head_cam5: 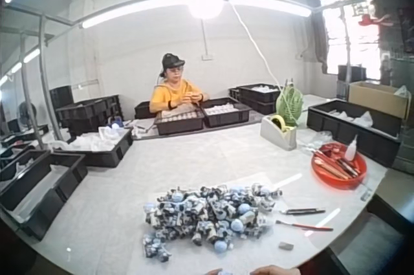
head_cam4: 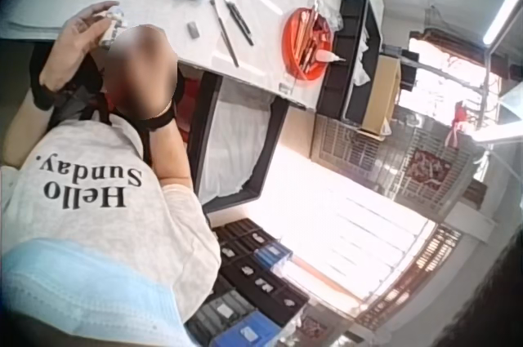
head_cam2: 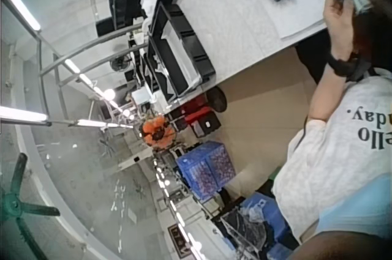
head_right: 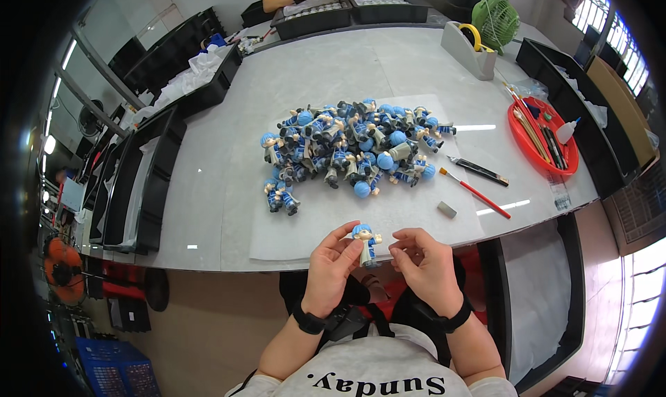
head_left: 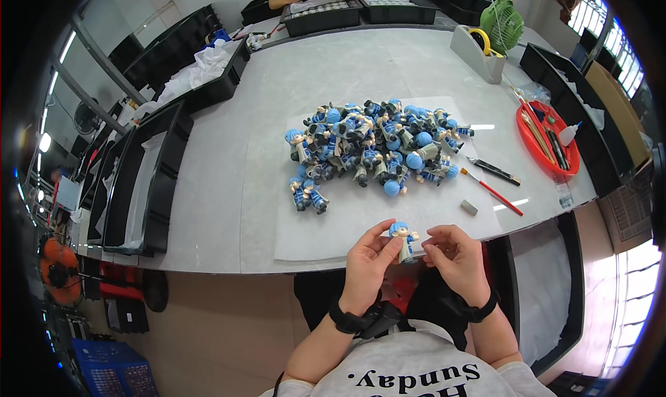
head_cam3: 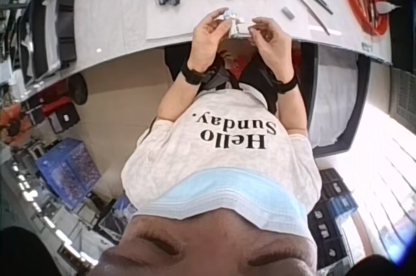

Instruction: The person assembles small blue and white figurines at a workbench. They pick up individual figurines, use a red-handled tool to adjust or clean parts, and place the finished items into a black tray. The process is repeated for multiple units.

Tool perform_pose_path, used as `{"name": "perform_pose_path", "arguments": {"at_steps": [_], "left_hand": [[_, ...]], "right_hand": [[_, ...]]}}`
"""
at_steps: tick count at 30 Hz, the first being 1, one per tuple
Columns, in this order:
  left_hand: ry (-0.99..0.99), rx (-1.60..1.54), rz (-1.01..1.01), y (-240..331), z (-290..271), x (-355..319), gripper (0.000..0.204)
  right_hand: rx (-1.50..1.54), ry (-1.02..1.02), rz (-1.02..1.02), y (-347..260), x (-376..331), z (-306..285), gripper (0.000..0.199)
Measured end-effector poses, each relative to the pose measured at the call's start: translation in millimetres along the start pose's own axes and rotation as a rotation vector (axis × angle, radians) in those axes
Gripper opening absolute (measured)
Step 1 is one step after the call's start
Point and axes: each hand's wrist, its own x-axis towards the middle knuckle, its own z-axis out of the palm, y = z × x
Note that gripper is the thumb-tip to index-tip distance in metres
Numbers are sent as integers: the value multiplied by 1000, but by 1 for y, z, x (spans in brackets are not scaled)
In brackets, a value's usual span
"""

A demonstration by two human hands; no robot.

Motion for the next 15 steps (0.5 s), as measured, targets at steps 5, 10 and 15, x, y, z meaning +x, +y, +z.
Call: {"name": "perform_pose_path", "arguments": {"at_steps": [5, 10, 15], "left_hand": [[-6, -27, -28, -1, 0, 1, 35], [0, -14, -65, 2, 2, 0, 36], [15, -58, -78, 5, 4, -6, 35]], "right_hand": [[18, 209, -133, -2, 1, 9, 12], [-88, 73, -100, 5, 0, -5, 17], [-375, 125, -286, -3, 13, -29, 21]]}}
